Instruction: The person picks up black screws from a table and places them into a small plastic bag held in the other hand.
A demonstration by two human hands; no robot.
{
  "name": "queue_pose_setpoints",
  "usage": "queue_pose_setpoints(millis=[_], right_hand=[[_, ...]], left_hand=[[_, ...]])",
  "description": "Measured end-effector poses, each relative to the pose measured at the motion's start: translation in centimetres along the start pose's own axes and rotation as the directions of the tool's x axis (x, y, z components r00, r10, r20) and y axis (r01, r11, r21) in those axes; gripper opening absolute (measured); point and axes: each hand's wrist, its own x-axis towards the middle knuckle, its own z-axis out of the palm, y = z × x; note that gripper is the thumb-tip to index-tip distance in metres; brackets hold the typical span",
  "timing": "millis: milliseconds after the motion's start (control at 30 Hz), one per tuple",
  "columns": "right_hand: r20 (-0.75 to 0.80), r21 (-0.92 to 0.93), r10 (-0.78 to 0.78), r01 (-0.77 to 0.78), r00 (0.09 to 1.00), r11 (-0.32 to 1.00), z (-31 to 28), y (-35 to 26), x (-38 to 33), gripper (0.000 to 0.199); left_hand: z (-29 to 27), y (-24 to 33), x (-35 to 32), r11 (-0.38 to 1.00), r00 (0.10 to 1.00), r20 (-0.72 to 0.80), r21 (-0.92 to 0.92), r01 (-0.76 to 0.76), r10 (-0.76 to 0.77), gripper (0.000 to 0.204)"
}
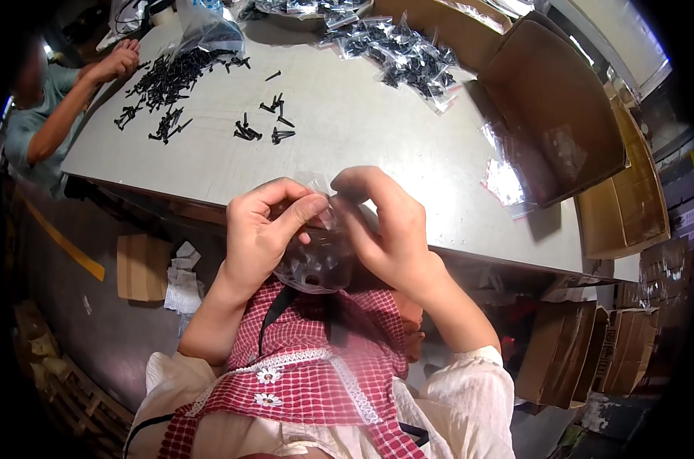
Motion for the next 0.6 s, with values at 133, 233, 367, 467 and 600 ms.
queue_pose_setpoints(millis=[133, 233, 367, 467, 600], right_hand=[[0.01, 0.07, 0.03, -0.03, 1.0, 0.997, 0.0, 0.5, 0.1, 0.026], [0.038, -0.046, -0.133, 0.134, 0.99, 0.99, 0.1, 0.1, 0.2, 0.029], [0.044, -0.084, -0.173, 0.177, 0.984, 0.981, 1.0, -1.0, -0.3, 0.035], [0.048, -0.006, -0.129, 0.129, 0.99, 0.992, 1.3, -1.0, -0.7, 0.036], [0.023, 0.143, 0.007, -0.01, 1.0, 0.99, 1.7, -0.8, -1.0, 0.029]], left_hand=[[0.3, -0.5, -0.1, 0.996, 1.0, -0.023, -0.089, 0.006, -0.009, 0.012], [-0.2, -0.7, 0.0, 0.999, 1.0, -0.017, -0.033, 0.023, -0.024, 0.01], [-0.3, -0.8, -0.1, 0.993, 0.994, -0.042, 0.064, -0.103, 0.105, 0.008], [-0.3, -1.2, -0.2, 0.988, 0.99, -0.039, -0.078, -0.135, 0.133, 0.008], [-0.3, -1.3, -0.3, 0.962, 0.996, -0.022, -0.258, -0.094, 0.091, 0.007]])
